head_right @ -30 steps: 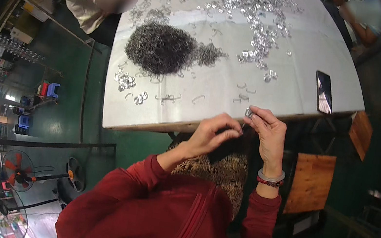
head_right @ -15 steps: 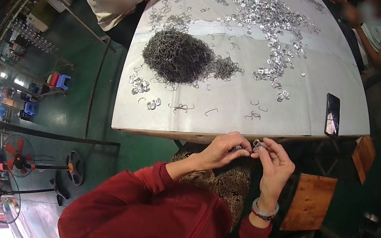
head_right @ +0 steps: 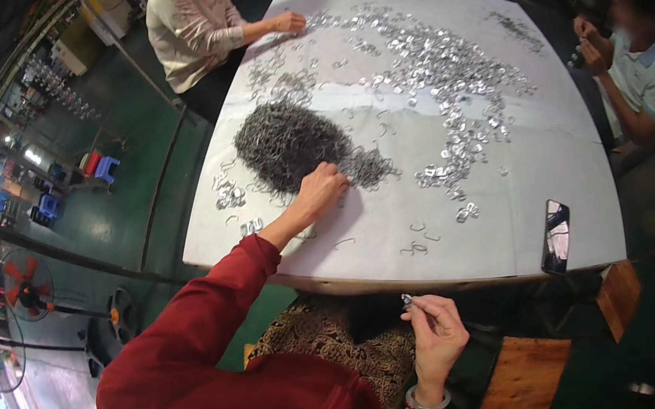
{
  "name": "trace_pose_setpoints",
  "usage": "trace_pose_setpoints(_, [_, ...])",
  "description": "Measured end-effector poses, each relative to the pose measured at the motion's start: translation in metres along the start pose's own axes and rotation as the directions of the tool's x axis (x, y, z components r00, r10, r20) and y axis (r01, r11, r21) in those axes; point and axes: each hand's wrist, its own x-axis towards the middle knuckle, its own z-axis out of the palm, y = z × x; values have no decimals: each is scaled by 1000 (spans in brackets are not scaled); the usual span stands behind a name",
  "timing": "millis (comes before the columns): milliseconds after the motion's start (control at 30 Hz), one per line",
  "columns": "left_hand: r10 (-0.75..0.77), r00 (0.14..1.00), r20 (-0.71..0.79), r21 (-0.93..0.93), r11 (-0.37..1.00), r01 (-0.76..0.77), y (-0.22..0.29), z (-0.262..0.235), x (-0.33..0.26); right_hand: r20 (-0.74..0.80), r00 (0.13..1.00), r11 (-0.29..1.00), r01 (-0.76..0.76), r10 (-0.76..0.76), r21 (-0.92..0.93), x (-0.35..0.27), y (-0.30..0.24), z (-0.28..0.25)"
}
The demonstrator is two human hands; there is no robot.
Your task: The person picks small metal pieces from a table and attaches them to a growing chain using their hands. They repeatedly reach for loose components, link them together, and place the assembled chain on the table. Coworkers are visible across the table performing similar assembly.
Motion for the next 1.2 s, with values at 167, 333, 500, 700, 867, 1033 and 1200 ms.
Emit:
trace_pose_setpoints(167, [41, 996, 78, 103, 993, -49, 7, 11, 3, -2, 1000, 1000, -8, 8, 15, -1, -3, -5])
trace_pose_setpoints(333, [-58, 998, 7, 12, 998, 58, 3, -14, 15, -4, 1000, 998, 30, -30, 48, -11, -8, -3])
trace_pose_setpoints(500, [-195, 974, -117, -321, 935, 149, -11, -31, 20, 1, 999, 995, 40, -40, 87, -23, -8, 1])
trace_pose_setpoints(700, [-209, 956, 204, -937, 241, 252, 64, -69, -16, 28, 1000, 997, 11, -13, 78, -31, -6, -1])
trace_pose_setpoints(867, [200, 881, 429, -903, 133, 409, 161, -136, -79, -52, 994, 988, -83, 91, 131, -41, -1, -3])
trace_pose_setpoints(1033, [242, 938, 248, -948, 262, 183, 177, -122, -93, -75, 991, 983, -94, 107, 158, -47, 6, -4])
trace_pose_setpoints(1200, [237, 960, 148, -936, 346, 59, 186, -122, -95, -94, 992, 995, -75, 80, 59, -45, 11, -3])
